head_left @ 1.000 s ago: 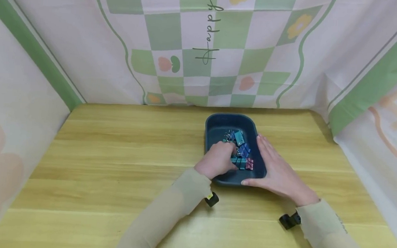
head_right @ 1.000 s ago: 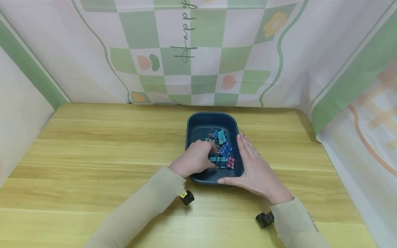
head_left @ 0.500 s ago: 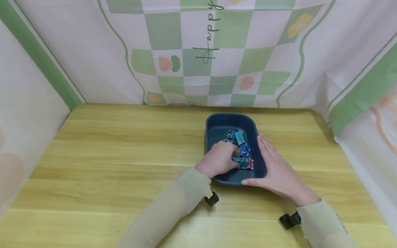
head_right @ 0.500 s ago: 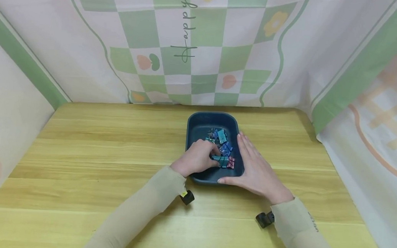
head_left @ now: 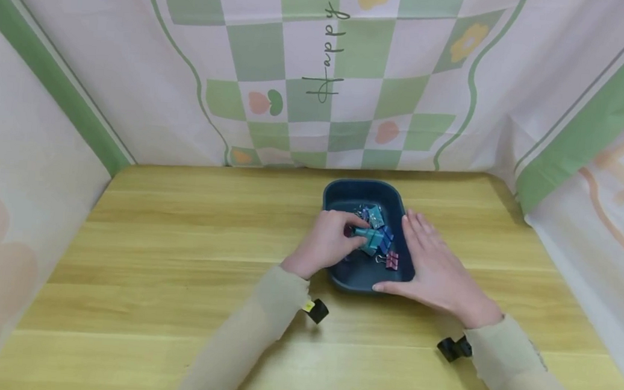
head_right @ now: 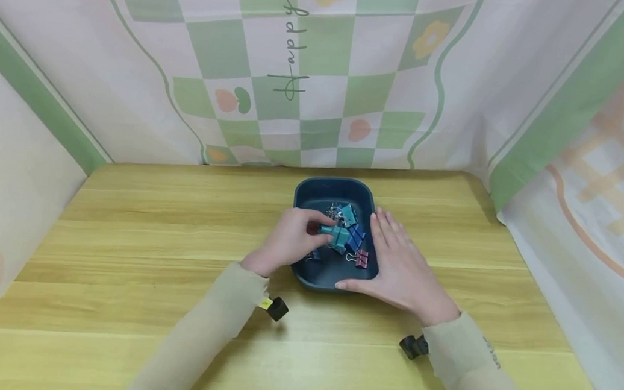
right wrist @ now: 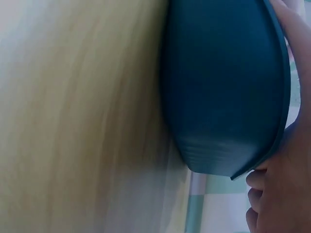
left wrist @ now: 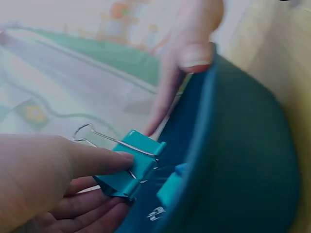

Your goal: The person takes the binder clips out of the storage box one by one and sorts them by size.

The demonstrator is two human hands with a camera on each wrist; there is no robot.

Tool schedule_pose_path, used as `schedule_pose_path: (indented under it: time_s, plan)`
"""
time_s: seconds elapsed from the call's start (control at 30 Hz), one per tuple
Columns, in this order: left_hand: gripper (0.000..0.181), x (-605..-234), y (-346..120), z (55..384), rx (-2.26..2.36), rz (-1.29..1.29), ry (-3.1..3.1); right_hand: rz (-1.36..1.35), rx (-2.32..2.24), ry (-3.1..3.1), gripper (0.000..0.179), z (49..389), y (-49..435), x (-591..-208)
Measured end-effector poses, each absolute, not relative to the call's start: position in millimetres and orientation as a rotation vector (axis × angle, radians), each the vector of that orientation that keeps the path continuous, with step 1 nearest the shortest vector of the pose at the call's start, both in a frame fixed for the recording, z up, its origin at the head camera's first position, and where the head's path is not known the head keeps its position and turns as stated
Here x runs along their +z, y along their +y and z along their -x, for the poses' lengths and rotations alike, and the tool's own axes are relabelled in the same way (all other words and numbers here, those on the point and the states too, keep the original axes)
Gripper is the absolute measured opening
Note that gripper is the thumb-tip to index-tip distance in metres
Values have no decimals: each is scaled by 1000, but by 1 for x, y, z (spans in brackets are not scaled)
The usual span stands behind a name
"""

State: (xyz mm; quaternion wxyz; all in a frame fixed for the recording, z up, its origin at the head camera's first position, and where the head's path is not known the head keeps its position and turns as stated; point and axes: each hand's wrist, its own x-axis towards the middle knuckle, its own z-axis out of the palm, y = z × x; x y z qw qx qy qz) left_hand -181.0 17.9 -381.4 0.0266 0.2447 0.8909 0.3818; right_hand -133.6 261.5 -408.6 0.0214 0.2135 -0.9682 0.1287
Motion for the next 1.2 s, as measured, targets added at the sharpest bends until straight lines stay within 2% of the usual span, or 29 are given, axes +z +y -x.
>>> schedule_pose_path:
  time_s: [0.2, 0.5, 1.03, 1.2]
  plan:
    - [28, -376, -14, 186, 1491, -596, 2705, -629, 397, -3019, 134, 132, 260, -411]
    - [28, -384, -64, 210, 1808, -476, 2745, -633, 382, -3001, 134, 133, 261, -414]
    - [28, -419, -125, 246, 1494, -311, 2730, -647, 380, -2984, 134, 132, 259, -415]
    - [28, -432, -135, 255, 1402, -343, 2724, -641, 381, -2988, 134, 131, 260, -415]
